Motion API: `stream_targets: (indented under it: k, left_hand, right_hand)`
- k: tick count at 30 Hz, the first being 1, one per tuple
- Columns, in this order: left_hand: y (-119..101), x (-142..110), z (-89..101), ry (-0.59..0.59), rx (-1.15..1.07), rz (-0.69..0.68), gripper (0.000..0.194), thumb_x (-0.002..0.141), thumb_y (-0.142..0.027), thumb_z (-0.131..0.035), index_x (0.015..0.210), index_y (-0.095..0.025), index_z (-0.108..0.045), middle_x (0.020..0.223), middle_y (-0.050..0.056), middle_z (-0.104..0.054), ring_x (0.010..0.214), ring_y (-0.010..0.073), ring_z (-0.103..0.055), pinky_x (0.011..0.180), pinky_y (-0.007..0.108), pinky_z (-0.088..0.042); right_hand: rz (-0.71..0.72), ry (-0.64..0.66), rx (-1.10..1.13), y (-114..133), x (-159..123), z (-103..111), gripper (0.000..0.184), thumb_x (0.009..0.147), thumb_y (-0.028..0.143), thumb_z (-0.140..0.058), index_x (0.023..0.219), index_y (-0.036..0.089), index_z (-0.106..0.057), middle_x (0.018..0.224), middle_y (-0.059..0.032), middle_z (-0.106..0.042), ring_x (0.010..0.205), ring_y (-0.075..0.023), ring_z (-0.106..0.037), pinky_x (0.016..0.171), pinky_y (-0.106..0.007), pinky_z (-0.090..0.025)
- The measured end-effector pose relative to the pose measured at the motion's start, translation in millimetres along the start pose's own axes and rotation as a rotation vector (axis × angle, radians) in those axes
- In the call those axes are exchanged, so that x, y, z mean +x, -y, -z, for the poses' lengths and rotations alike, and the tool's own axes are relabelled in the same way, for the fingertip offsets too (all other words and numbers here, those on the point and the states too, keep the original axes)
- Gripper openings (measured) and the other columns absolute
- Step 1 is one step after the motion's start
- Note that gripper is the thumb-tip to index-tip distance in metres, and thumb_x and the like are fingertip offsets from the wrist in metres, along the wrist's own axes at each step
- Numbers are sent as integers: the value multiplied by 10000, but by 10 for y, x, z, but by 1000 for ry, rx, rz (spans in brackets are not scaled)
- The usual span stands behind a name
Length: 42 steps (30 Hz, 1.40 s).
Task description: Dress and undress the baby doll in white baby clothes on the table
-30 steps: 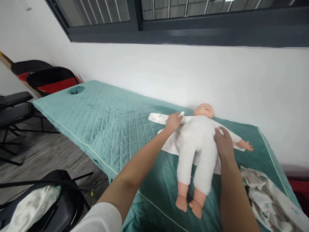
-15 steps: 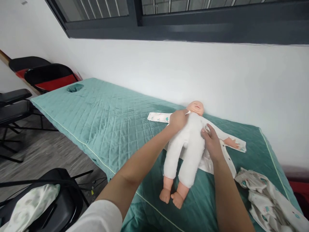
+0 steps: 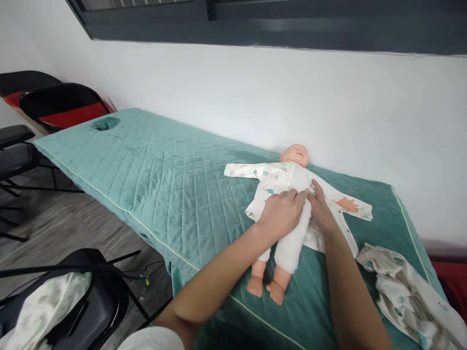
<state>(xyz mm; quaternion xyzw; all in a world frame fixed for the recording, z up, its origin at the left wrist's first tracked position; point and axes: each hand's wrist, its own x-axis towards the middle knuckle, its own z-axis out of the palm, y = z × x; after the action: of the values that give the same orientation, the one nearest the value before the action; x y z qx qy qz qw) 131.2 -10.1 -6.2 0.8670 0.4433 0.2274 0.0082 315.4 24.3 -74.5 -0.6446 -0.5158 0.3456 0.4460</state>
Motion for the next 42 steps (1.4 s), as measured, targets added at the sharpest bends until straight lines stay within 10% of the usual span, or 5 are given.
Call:
stream_targets:
  k: [8, 18, 28, 35, 42]
  left_hand:
    - [173, -805, 26, -159, -122, 142, 474, 922, -215, -541, 1387, -209, -447, 1394, 117, -496, 1304, 280, -425, 1055, 456, -411]
    - [240, -585, -61, -146, -183, 111, 228, 996, -195, -415, 1059, -173, -633, 1000, 69, -637, 944, 196, -559, 883, 354, -491]
    - [42, 80, 330, 210, -159, -5, 272, 1000, -275, -412, 968, -218, -676, 948, 10, -678, 903, 173, -637, 748, 303, -470]
    - [-572, 1139, -358, 190, 53, -333, 251, 949, -170, -437, 1072, -136, -653, 1153, 127, -633, 1102, 254, -550, 856, 360, -456]
    - [-924, 1674, -1084, 527, 145, -357, 304, 938, -155, -435, 1154, -109, -643, 1241, 176, -631, 1164, 301, -569, 953, 451, -429]
  right_hand:
    - [18, -27, -1, -69, 55, -1, 788, 863, 667, -536, 1526, 290, -338, 1632, -48, -274, 1505, -243, -255, 1247, -421, -191]
    - [63, -5, -78, 39, 20, 38, 801, 886, 640, -497, 1533, 195, -336, 1604, -102, -326, 1481, -255, -306, 1233, -419, -221]
    - [13, -13, -372, 326, -56, 323, 643, 914, 560, -475, 1435, 182, -482, 1310, -142, -649, 1198, -289, -608, 1041, -418, -427]
    - [-313, -62, -812, 201, -53, 1014, 490, 915, 522, -423, 1024, 171, -748, 1080, -205, -725, 1032, -332, -675, 828, -380, -475]
    - [-374, -22, -826, -47, 38, 936, 366, 785, 401, -562, 991, 171, -758, 1010, -208, -736, 931, -310, -701, 740, -343, -472]
